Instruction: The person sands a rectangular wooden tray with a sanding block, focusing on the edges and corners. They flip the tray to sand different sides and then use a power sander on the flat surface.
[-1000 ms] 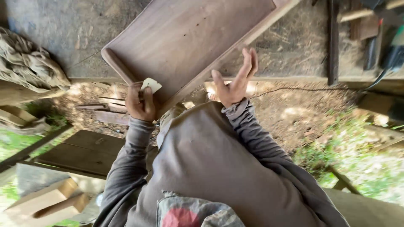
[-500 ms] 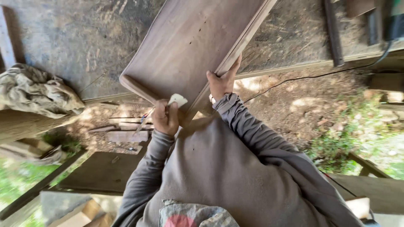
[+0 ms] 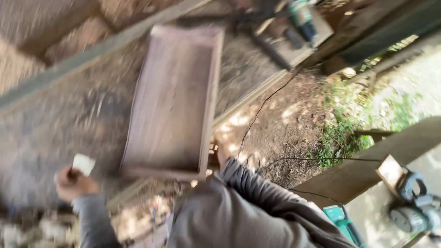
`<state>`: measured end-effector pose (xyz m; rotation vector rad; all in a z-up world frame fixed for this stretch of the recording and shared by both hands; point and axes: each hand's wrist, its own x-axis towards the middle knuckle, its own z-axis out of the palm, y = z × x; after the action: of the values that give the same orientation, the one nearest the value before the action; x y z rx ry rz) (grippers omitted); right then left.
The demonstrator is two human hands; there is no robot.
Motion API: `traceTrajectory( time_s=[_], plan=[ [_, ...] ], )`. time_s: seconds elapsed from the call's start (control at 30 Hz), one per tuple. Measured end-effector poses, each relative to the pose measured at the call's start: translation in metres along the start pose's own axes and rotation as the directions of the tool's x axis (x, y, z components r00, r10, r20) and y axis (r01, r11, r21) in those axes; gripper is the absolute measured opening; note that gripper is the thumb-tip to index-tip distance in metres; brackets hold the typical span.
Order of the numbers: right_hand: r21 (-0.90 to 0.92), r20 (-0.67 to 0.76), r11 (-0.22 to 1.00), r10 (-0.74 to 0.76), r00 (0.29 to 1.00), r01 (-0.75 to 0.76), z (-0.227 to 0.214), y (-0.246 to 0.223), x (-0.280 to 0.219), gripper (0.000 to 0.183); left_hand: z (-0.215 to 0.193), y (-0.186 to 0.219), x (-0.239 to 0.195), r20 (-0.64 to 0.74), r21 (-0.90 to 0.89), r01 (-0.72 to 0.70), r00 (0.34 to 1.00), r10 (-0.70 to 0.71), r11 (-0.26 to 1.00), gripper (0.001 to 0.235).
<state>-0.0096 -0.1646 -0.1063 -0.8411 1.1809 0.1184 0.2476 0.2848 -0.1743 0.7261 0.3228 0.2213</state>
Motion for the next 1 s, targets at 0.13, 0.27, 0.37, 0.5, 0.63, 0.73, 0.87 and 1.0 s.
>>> traceTrajectory(
  time_s=[0.13, 0.27, 0.37, 0.5, 0.63, 0.73, 0.87, 1.0],
  plan=[
    [0.100, 0.105, 0.990, 0.086, 0.991, -0.096, 0.005, 0.002, -0.005, 0.055, 0.070, 0.002, -0.033, 0.536, 0.832, -0.554, 0.798, 0.275, -0.014, 0.013],
    [-0.096, -0.014, 0.963, -0.253, 0.967, 0.251, 0.009, -0.027, -0.015, 0.066, 0.069, -0.048, -0.042, 0.073, 0.593, 0.062, 0.989, -0.130, 0.803, 0.003],
    [-0.185, 0.040, 0.752, -0.637, 0.769, 0.633, 0.011, -0.010, 0.009, 0.069, 0.097, -0.031, -0.108, 0.222, 0.680, -0.071, 0.969, -0.112, 0.730, 0.009],
    [-0.322, 0.167, 0.546, -0.771, 0.614, 0.773, 0.046, -0.096, 0.026, 0.097, 0.123, -0.049, -0.146, 0.536, 0.816, -0.500, 0.842, -0.058, 0.289, 0.010],
    [-0.130, 0.083, 0.643, -0.752, 0.654, 0.755, 0.006, -0.057, 0.077, 0.093, 0.135, -0.036, -0.215, 0.507, 0.856, -0.506, 0.862, 0.016, 0.105, 0.012],
    [-0.651, 0.349, -0.015, -0.894, 0.281, 0.759, -0.004, -0.086, 0.058, 0.083, 0.130, -0.038, -0.270, 0.337, 0.926, -0.341, 0.940, 0.048, 0.165, 0.016],
    [-0.670, 0.335, 0.321, -0.674, 0.658, 0.670, 0.038, -0.163, 0.025, 0.081, 0.135, -0.066, -0.333, 0.193, 0.933, -0.138, 0.971, -0.140, 0.332, 0.008],
    [-0.540, 0.747, -0.230, -0.574, 0.335, 0.810, 0.046, -0.225, 0.057, 0.079, 0.141, -0.070, -0.350, 0.127, 0.747, 0.269, 0.840, -0.528, 0.608, 0.015]
  ],
)
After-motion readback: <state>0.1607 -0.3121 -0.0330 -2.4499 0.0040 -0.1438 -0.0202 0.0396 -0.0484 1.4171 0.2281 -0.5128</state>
